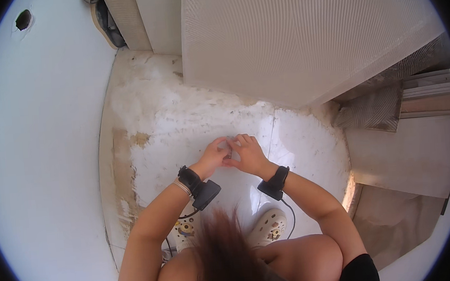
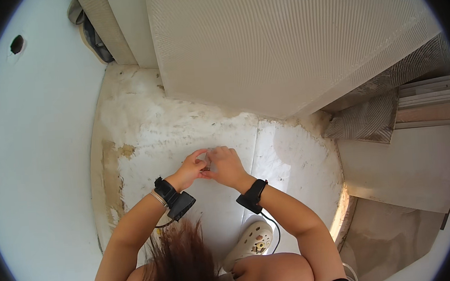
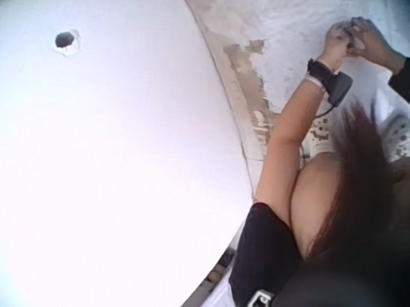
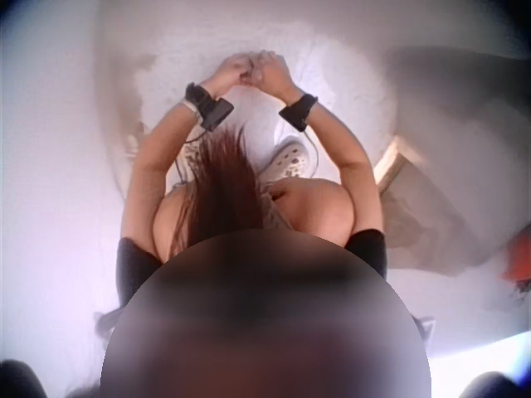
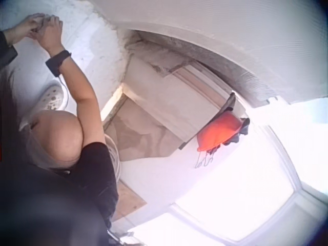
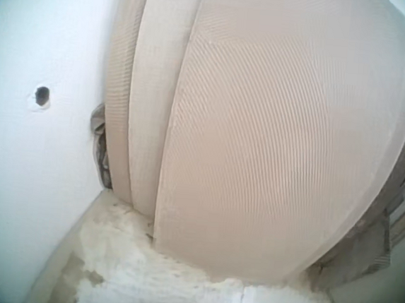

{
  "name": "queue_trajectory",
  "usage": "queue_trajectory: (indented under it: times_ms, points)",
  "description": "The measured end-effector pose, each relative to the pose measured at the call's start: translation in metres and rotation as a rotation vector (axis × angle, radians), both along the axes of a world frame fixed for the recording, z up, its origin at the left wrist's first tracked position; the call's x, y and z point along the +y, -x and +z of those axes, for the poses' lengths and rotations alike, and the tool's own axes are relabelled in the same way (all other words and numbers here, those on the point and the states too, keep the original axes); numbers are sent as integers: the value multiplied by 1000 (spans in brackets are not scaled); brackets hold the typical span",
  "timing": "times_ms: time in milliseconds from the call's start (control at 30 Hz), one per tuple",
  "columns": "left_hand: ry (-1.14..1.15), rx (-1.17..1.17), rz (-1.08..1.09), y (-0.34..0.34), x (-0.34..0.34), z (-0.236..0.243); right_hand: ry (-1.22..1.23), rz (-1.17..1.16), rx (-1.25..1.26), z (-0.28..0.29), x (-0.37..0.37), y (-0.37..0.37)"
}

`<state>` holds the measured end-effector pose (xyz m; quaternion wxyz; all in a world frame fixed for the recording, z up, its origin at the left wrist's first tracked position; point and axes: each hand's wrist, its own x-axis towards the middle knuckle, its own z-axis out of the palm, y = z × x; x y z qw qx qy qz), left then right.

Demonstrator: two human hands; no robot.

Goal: The person scrapes white debris from a floor tile using a metal scraper and uses their hands to press a piece of material into a gap.

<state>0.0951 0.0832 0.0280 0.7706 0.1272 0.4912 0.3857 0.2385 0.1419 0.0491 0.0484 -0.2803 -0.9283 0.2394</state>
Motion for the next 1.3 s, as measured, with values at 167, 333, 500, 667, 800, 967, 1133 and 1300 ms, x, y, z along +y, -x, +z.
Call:
queue_trajectory:
  times_ms: [167,333,500,667,800,967,1133,1300]
  points:
    - [-205,171,-235,-6,-8,-34,252,-93,199,-17,-17,-11]
    - [-231,296,-249,-9,-8,-25,395,-214,283,-34,-27,-18]
    - [72,-20,69,-2,-3,-30,352,-160,255,-41,-8,-6]
    - [141,-78,79,-1,13,-44,89,-90,265,-48,13,6]
    - [187,-50,122,-3,5,-30,164,-39,161,-32,10,11]
    - [239,35,108,1,-14,-21,123,-12,132,-30,-6,22]
    - [163,97,284,4,-8,-37,-85,59,106,-44,9,41]
    - [167,184,268,21,7,-34,-55,33,135,-32,23,63]
